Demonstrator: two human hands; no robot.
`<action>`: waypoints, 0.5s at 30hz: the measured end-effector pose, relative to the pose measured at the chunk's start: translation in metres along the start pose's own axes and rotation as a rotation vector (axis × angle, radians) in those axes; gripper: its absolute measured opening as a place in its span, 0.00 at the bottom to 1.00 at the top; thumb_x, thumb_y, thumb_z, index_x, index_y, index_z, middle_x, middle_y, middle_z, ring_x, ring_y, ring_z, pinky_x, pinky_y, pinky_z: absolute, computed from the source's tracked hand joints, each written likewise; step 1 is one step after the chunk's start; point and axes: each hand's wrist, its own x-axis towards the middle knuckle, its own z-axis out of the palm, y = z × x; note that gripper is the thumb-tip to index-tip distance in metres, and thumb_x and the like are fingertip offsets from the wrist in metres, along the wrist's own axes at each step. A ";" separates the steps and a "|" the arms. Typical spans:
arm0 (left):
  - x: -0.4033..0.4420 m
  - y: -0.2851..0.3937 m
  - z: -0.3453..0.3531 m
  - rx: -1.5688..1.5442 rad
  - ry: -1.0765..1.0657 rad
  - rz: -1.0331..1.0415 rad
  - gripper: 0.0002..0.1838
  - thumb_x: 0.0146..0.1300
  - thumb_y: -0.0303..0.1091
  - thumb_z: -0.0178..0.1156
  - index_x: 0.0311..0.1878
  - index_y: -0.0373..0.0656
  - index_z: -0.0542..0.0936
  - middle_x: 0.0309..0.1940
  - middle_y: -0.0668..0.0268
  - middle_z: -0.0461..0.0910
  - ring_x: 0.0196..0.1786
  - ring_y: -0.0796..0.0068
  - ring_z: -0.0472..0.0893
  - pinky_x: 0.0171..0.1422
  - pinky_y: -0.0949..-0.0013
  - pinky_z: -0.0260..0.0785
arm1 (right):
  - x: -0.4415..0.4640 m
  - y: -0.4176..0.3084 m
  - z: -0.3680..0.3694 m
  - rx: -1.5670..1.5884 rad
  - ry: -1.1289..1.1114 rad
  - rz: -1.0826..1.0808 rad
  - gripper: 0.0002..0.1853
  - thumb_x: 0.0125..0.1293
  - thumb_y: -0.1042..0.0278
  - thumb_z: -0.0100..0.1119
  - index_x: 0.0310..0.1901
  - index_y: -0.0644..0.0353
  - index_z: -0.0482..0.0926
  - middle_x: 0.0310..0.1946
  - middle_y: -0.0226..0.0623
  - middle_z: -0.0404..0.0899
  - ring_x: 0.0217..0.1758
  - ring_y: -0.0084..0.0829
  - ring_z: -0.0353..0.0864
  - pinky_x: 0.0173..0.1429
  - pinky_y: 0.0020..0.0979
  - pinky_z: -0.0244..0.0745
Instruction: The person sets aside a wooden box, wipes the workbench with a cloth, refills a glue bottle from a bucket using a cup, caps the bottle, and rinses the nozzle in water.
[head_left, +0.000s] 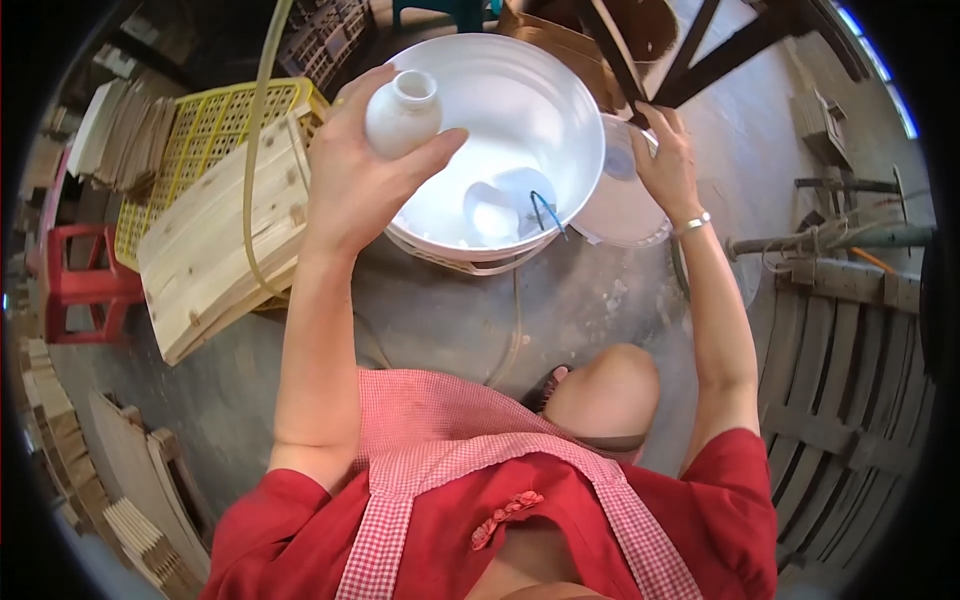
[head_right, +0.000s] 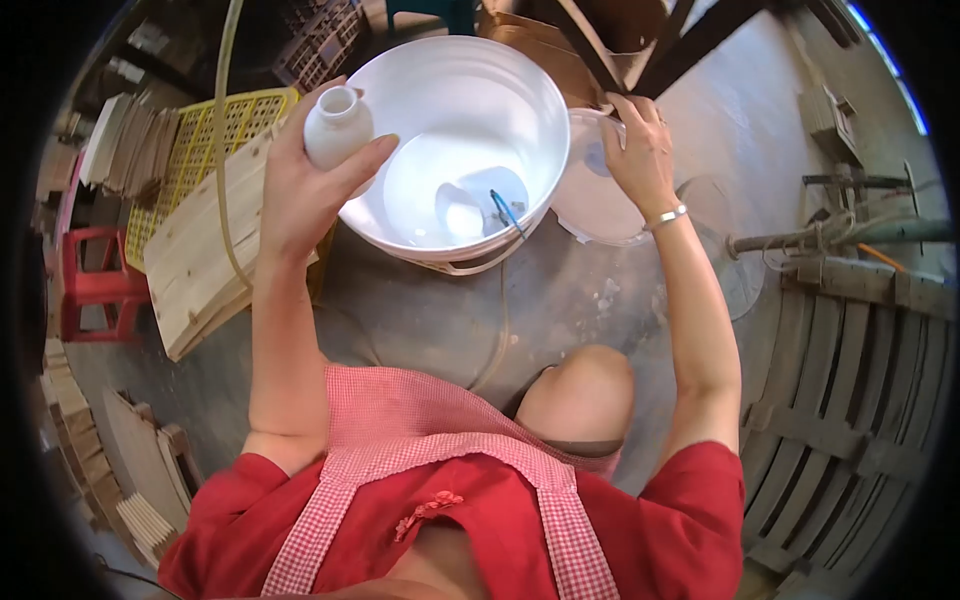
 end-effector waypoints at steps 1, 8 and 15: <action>0.001 -0.003 0.002 -0.064 0.010 -0.009 0.39 0.46 0.43 0.80 0.59 0.32 0.78 0.56 0.52 0.81 0.56 0.59 0.83 0.60 0.61 0.76 | 0.012 -0.025 -0.011 0.009 -0.018 -0.017 0.15 0.65 0.64 0.63 0.50 0.62 0.83 0.43 0.47 0.83 0.45 0.49 0.83 0.51 0.43 0.78; 0.004 -0.020 -0.008 0.070 0.094 0.123 0.31 0.53 0.39 0.79 0.58 0.37 0.79 0.43 0.61 0.86 0.43 0.73 0.85 0.48 0.69 0.80 | 0.043 -0.134 -0.013 0.118 -1.089 -0.188 0.18 0.60 0.52 0.68 0.36 0.63 0.85 0.36 0.45 0.84 0.40 0.45 0.84 0.47 0.39 0.78; 0.008 0.003 -0.046 -0.172 0.149 -0.022 0.23 0.57 0.39 0.74 0.54 0.40 0.82 0.43 0.62 0.84 0.45 0.69 0.83 0.51 0.65 0.76 | 0.049 -0.132 0.022 0.038 -1.501 -0.217 0.11 0.57 0.63 0.63 0.35 0.63 0.82 0.29 0.48 0.82 0.35 0.48 0.83 0.43 0.42 0.77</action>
